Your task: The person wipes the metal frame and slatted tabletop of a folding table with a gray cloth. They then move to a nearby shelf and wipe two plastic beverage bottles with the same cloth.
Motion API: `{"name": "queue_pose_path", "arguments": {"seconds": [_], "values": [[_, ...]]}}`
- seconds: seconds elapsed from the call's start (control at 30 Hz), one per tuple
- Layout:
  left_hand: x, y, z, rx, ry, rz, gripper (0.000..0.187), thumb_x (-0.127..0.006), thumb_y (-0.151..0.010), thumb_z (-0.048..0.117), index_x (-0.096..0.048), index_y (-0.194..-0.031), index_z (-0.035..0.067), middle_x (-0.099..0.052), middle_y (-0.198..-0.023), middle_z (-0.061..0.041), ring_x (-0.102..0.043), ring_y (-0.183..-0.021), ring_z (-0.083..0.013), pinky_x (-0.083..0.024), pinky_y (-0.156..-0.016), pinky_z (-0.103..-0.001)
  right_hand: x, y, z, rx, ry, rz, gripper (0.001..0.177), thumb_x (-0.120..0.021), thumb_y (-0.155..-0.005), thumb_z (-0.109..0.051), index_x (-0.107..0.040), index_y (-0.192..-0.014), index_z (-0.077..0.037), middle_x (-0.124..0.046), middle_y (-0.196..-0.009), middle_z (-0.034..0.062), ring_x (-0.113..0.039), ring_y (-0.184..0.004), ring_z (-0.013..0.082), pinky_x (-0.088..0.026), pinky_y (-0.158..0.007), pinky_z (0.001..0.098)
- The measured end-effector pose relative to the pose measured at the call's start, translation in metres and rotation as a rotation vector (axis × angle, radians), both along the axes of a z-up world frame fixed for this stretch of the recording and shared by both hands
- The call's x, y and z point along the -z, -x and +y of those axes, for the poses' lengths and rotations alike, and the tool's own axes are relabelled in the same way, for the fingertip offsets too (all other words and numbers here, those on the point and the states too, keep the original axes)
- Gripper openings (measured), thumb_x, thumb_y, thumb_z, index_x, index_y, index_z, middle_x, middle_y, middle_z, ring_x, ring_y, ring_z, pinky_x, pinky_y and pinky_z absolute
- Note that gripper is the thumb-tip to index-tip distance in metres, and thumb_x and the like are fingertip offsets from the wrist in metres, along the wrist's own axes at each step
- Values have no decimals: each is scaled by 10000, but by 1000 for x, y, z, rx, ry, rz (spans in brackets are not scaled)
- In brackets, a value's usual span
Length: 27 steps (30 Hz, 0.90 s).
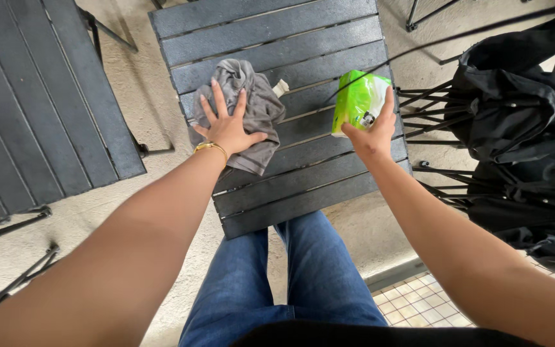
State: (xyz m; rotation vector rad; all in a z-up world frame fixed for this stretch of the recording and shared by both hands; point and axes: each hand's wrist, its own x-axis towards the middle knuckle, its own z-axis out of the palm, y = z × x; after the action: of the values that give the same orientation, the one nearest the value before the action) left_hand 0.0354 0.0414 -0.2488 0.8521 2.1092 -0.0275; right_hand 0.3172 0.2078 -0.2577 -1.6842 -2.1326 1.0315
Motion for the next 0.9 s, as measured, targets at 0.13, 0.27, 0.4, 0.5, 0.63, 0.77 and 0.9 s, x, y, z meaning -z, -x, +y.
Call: {"name": "queue_pose_path", "arguments": {"seconds": [0.13,0.27,0.4,0.5,0.63,0.77,0.9], "values": [[7,-10,0,-63,-39,77,1228,-784,-666,781,-146,-1644,400,336,-1625,-105,229,-1512,-477,-129,-1070,-858,3,-20,19,8,42,-81,1216,-867,-711,-162,-106,-1659,-192,-395,-1425,253,-432,-1303,445,-396,-1108,518],[23,-41,8,-238,-116,200,1156,-756,-729,795,-197,-1654,383,258,-1660,-121,160,-1531,-502,-172,-1086,-843,9,-40,55,-10,52,-53,1195,-844,-713,-152,-117,-1660,-205,-381,-1415,251,-444,-1299,424,-423,-1111,495],[48,-72,47,-473,-162,381,1012,-739,-848,671,-231,-1663,353,187,-1672,-139,66,-1523,-533,-237,-1072,-820,17,-57,100,-44,37,-74,1177,-861,-727,-156,-138,-1654,-211,-384,-1415,245,-442,-1306,418,-414,-1123,500],[70,-101,97,-584,-203,477,904,-730,-926,555,-261,-1667,338,140,-1686,-137,18,-1521,-537,-261,-1060,-818,21,-71,131,-101,29,-14,1151,-850,-757,-154,-132,-1655,-203,-355,-1428,254,-426,-1315,423,-425,-1114,504],[91,-165,177,-455,-315,473,845,-746,-898,487,-316,-1610,340,100,-1665,-145,26,-1497,-538,-220,-1072,-827,24,-83,160,-137,130,-26,1120,-804,-752,-145,-141,-1649,-246,-339,-1447,234,-420,-1320,410,-448,-1084,497],[90,-235,243,-98,-376,304,581,-718,-916,379,-482,-1447,378,85,-1713,-92,52,-1536,-494,-152,-1119,-811,34,-88,174,-235,44,-82,1136,-848,-773,-153,-142,-1657,-268,-382,-1401,230,-421,-1316,417,-418,-1122,507],[79,-242,236,87,-320,134,740,-731,-855,407,-461,-1544,399,76,-1734,-12,28,-1592,-393,-158,-1195,-743,41,-82,188,-240,149,-16,1122,-825,-740,-150,-152,-1625,-304,-323,-1417,234,-395,-1323,408,-498,-1055,469]]}}
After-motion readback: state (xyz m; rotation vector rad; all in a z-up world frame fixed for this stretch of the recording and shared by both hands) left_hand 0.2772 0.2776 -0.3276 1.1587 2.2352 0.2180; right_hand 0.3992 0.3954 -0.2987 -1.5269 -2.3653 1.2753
